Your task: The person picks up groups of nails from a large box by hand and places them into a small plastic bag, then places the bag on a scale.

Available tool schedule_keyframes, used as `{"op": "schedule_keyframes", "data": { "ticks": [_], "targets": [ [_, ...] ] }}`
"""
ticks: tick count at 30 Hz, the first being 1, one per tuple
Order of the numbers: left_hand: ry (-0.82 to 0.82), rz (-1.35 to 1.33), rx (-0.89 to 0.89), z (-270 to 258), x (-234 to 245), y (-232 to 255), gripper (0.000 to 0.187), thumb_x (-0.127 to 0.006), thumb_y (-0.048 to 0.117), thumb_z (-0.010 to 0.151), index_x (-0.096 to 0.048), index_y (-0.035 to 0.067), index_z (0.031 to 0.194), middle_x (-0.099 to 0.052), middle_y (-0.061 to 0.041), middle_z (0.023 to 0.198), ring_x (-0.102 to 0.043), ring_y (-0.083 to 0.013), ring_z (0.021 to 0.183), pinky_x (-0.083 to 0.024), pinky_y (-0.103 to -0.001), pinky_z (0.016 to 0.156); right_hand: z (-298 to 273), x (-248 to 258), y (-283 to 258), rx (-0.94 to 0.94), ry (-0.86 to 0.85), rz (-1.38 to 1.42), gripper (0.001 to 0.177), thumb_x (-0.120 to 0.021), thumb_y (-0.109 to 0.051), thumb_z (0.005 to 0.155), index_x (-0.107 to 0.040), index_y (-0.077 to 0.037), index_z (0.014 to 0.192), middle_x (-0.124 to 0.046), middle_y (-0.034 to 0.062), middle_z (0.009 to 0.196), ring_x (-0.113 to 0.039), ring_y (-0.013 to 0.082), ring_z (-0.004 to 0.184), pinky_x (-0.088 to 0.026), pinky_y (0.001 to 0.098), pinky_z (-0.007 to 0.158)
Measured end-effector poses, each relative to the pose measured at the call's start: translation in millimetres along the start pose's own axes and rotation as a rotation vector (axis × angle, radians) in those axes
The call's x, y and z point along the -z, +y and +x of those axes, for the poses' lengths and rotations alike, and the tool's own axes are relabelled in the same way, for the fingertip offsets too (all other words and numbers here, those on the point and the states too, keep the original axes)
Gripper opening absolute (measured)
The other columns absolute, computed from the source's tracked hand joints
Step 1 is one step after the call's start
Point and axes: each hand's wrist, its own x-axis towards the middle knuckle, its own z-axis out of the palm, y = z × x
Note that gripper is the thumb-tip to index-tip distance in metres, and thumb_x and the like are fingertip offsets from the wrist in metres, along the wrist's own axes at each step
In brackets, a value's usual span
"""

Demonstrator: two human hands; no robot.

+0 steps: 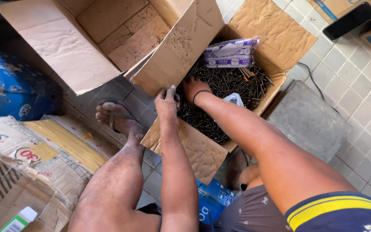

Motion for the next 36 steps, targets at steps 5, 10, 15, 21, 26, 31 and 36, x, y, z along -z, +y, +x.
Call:
{"op": "schedule_keyframes", "data": {
  "ticks": [5, 10, 15, 21, 26, 31, 36],
  "targets": [
    [-0.019, -0.027, -0.006, -2.1, -5.2, -1.3, 0.026, -0.077, 0.025, 0.104, -0.069, 0.012, 0.083, -0.058, -0.01, 0.06, -0.049, -0.0123, 0.041, -0.036, -0.025, 0.041, 4.5, 5.1, 6.6, 0.033, 0.0, -0.054, 0.039, -0.06, -0.014, 0.104, -0.076, -0.013, 0.139, -0.071, 0.0241, 0.134, -0.079, 0.0476, 0.115, -0.066, 0.0634, 0.082],
    [-0.028, -0.04, -0.005, -3.3, -4.4, -3.4, 0.025, -0.077, 0.024, 0.104, -0.07, 0.012, 0.083, -0.058, -0.01, 0.061, -0.048, -0.0115, 0.041, -0.034, -0.023, 0.04, 9.4, -9.8, 4.3, 0.003, 0.012, -0.054, 0.032, -0.058, -0.012, 0.105, -0.08, -0.01, 0.128, -0.073, 0.0242, 0.121, -0.083, 0.046, 0.102, -0.068, 0.0614, 0.073],
    [-0.036, -0.04, -0.002, -3.9, -3.4, -0.4, 0.026, -0.077, 0.025, 0.104, -0.069, 0.013, 0.082, -0.059, -0.01, 0.061, -0.049, -0.012, 0.041, -0.032, -0.022, 0.04, 17.5, -20.9, 1.2, 0.019, 0.055, -0.045, 0.027, -0.058, -0.006, 0.105, -0.083, 0.0, 0.112, -0.073, 0.026, 0.102, -0.083, 0.0465, 0.091, -0.068, 0.0585, 0.066],
    [-0.009, -0.035, 0.006, -2.4, -4.9, 4.5, 0.026, -0.077, 0.027, 0.103, -0.069, 0.015, 0.082, -0.059, -0.009, 0.061, -0.05, -0.0122, 0.041, -0.032, -0.023, 0.041, 25.1, -5.1, 10.9, -0.006, -0.098, 0.013, 0.03, -0.058, -0.003, 0.103, -0.087, 0.001, 0.106, -0.081, 0.0256, 0.095, -0.085, 0.0465, 0.093, -0.07, 0.055, 0.073],
    [-0.033, -0.051, -0.021, -0.8, -10.4, -4.3, 0.027, -0.076, 0.027, 0.104, -0.068, 0.014, 0.082, -0.058, -0.009, 0.06, -0.049, -0.0125, 0.04, -0.031, -0.024, 0.039, 23.1, 25.4, 30.5, 0.005, -0.115, 0.056, 0.03, -0.058, -0.003, 0.103, -0.087, 0.003, 0.106, -0.084, 0.0296, 0.101, -0.083, 0.0527, 0.101, -0.069, 0.0603, 0.083],
    [-0.013, -0.082, -0.033, -4.3, -15.6, -5.4, 0.026, -0.077, 0.025, 0.103, -0.069, 0.013, 0.082, -0.059, -0.01, 0.06, -0.05, -0.0127, 0.04, -0.032, -0.023, 0.038, 3.0, 53.8, 55.8, -0.01, -0.073, 0.079, 0.022, -0.071, -0.01, 0.097, -0.09, -0.007, 0.107, -0.086, 0.0258, 0.103, -0.083, 0.0523, 0.103, -0.069, 0.0596, 0.086],
    [0.085, 0.166, -0.061, -12.1, -19.4, -8.9, 0.029, -0.081, 0.043, 0.104, -0.076, 0.015, 0.106, -0.074, -0.011, 0.09, -0.07, -0.0222, 0.081, -0.063, -0.035, 0.063, -25.7, 80.3, 74.0, 0.024, 0.049, 0.254, 0.017, -0.083, -0.021, 0.095, -0.091, -0.02, 0.109, -0.088, 0.0134, 0.108, -0.082, 0.0434, 0.112, -0.068, 0.0558, 0.099]
  ]
}}
